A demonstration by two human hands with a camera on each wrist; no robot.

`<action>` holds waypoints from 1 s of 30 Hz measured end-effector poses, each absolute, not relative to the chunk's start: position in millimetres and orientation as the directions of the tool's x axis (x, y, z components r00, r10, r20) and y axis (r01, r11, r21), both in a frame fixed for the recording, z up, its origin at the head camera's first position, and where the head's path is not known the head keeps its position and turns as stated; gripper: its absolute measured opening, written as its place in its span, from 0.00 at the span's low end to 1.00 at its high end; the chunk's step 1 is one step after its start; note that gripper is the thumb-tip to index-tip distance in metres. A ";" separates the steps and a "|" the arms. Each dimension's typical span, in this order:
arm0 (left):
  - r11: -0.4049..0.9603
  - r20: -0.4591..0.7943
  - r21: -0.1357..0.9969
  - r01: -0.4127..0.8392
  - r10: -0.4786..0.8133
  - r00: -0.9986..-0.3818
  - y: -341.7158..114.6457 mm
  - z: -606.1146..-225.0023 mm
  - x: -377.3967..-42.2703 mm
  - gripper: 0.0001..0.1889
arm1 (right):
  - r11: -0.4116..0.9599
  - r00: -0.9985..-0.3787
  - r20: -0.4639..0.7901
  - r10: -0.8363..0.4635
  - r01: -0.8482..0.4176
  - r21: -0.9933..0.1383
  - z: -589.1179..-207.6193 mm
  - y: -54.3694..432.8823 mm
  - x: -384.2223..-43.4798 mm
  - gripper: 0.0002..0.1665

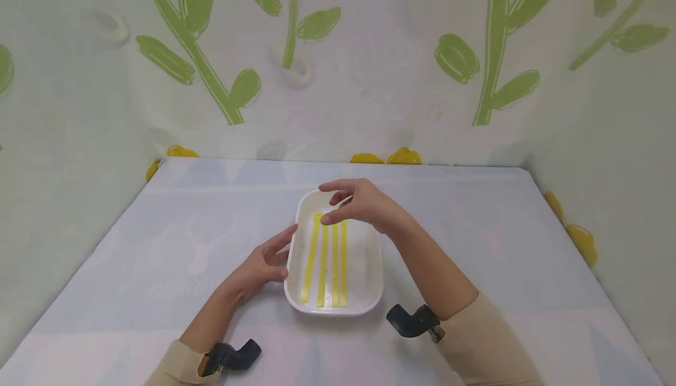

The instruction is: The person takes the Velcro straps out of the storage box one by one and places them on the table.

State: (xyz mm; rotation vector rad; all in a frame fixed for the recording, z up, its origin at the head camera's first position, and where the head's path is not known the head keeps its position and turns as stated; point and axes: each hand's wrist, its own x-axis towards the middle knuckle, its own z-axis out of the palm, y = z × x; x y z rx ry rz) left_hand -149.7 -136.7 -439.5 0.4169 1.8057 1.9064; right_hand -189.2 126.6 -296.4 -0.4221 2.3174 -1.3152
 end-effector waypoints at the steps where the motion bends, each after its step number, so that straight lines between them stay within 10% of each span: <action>1: -0.013 -0.102 0.992 -0.129 0.538 -0.837 -136.6 -439.7 -150.1 0.52 | 0.507 -0.858 -0.228 -0.460 -0.042 -0.861 -296.7 124.3 -190.5 0.39; 30: 0.004 -0.097 0.993 -0.115 0.563 -0.821 -137.9 -433.8 -149.4 0.54 | 0.514 -0.883 -0.386 -0.268 0.208 -0.832 -370.9 87.8 -243.6 0.34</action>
